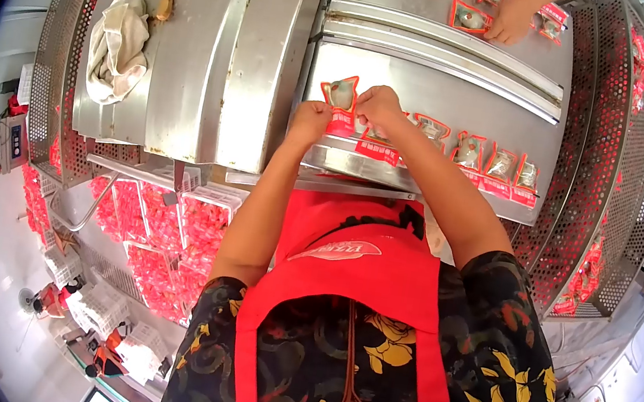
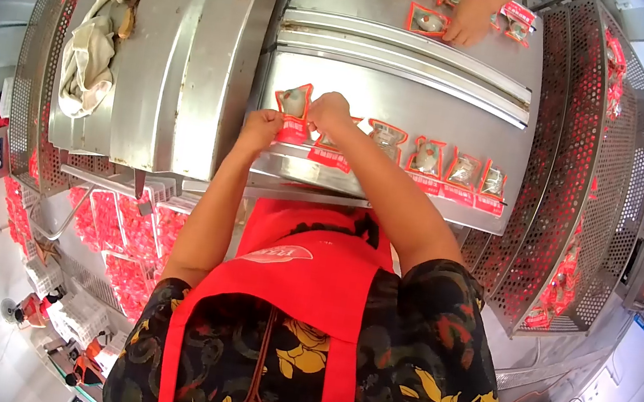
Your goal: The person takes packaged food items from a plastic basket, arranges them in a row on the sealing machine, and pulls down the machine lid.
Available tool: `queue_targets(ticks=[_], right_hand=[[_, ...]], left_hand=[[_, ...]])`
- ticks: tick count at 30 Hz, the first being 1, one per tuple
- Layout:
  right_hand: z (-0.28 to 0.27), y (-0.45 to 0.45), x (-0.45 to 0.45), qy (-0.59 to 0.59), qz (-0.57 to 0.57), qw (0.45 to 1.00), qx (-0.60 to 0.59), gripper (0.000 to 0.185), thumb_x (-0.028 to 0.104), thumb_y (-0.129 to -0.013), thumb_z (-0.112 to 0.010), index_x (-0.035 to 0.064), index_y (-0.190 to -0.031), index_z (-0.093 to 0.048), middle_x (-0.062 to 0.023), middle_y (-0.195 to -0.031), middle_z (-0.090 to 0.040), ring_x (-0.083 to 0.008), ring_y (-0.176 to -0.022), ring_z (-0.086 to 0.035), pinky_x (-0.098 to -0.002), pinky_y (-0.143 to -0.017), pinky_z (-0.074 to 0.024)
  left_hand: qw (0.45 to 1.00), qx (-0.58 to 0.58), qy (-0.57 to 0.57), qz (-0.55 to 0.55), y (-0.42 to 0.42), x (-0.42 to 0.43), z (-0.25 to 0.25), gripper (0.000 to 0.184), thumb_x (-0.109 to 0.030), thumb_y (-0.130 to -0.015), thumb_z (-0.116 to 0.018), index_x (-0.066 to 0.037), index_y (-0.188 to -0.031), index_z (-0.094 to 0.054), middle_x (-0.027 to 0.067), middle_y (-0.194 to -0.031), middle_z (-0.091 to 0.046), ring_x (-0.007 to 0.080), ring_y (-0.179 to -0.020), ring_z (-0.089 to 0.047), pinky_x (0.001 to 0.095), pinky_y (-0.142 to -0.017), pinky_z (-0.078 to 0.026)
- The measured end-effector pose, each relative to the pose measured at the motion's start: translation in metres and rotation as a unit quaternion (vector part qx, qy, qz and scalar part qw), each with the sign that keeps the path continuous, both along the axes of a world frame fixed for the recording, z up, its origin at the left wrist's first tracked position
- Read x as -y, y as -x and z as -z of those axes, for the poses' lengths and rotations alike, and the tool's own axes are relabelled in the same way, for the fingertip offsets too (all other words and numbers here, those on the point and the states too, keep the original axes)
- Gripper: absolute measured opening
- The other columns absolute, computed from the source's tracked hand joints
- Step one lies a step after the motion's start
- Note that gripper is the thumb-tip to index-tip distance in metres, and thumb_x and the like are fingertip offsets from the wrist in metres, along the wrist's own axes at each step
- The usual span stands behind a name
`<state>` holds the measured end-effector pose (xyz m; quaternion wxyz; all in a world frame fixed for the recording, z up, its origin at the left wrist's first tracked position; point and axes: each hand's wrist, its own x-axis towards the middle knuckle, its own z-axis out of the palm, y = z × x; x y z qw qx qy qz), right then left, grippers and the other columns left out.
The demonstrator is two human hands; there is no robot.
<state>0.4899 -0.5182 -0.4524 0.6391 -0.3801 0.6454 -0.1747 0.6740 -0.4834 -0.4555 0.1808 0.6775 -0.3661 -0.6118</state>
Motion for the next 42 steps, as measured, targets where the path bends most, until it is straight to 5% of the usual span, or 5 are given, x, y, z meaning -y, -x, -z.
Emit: queue_targets(ticks=[3,14,19,34,42], right_hand=[[0.013,0.006,-0.013,0.35,-0.045,0.91,-0.218,0.011,-0.003,-0.07,-0.067,-0.0019,-0.076,-0.058,-0.0181,-0.066,-0.063,-0.0281,-0.057,-0.061,-0.0364,-0.052,-0.0474],[-0.021,-0.01,-0.026,0.184,-0.109,0.95,-0.227,0.027,-0.001,-0.084,-0.053,-0.0053,-0.109,-0.043,-0.028,-0.095,-0.064,-0.0457,-0.092,-0.063,-0.0522,-0.077,-0.0508],[-0.019,-0.01,-0.034,0.187,-0.138,0.942,-0.244,0.03,-0.003,-0.082,-0.056,-0.0043,-0.106,-0.039,-0.0318,-0.087,-0.063,-0.0466,-0.085,-0.064,-0.0523,-0.072,-0.0508],[-0.019,-0.017,-0.041,0.223,-0.11,0.941,-0.229,0.038,-0.003,-0.086,-0.051,-0.0096,-0.117,-0.031,-0.0331,-0.085,-0.062,-0.0439,-0.077,-0.066,-0.0513,-0.066,-0.0527],[-0.045,-0.017,-0.029,-0.037,0.024,0.999,-0.022,0.056,-0.007,-0.076,-0.065,-0.008,-0.119,-0.029,-0.0313,-0.088,-0.061,-0.045,-0.083,-0.065,-0.0492,-0.071,-0.054]], left_hand=[[0.968,0.174,0.153,0.095,-0.001,0.001,0.006,0.022,-0.024,-0.086,-0.064,-0.006,-0.091,-0.074,0.0144,-0.078,-0.071,0.0244,-0.074,-0.069,0.0357,-0.065,-0.051],[0.918,0.321,0.194,0.133,0.018,0.013,-0.004,0.025,-0.008,-0.085,-0.054,-0.006,-0.107,-0.066,0.0166,-0.095,-0.071,0.0319,-0.091,-0.068,0.0404,-0.079,-0.053],[0.842,0.457,0.139,0.25,0.029,0.011,-0.043,0.024,-0.007,-0.089,-0.049,-0.007,-0.11,-0.06,0.0188,-0.096,-0.07,0.0365,-0.093,-0.067,0.045,-0.079,-0.052],[0.87,0.4,0.176,0.228,0.021,0.023,-0.033,0.02,-0.009,-0.089,-0.05,-0.006,-0.106,-0.06,0.0226,-0.093,-0.068,0.038,-0.091,-0.067,0.0476,-0.079,-0.052],[0.867,0.398,0.196,0.227,0.015,0.02,-0.024,0.02,-0.01,-0.09,-0.048,-0.004,-0.105,-0.06,0.0235,-0.094,-0.068,0.0394,-0.092,-0.066,0.048,-0.081,-0.051]])
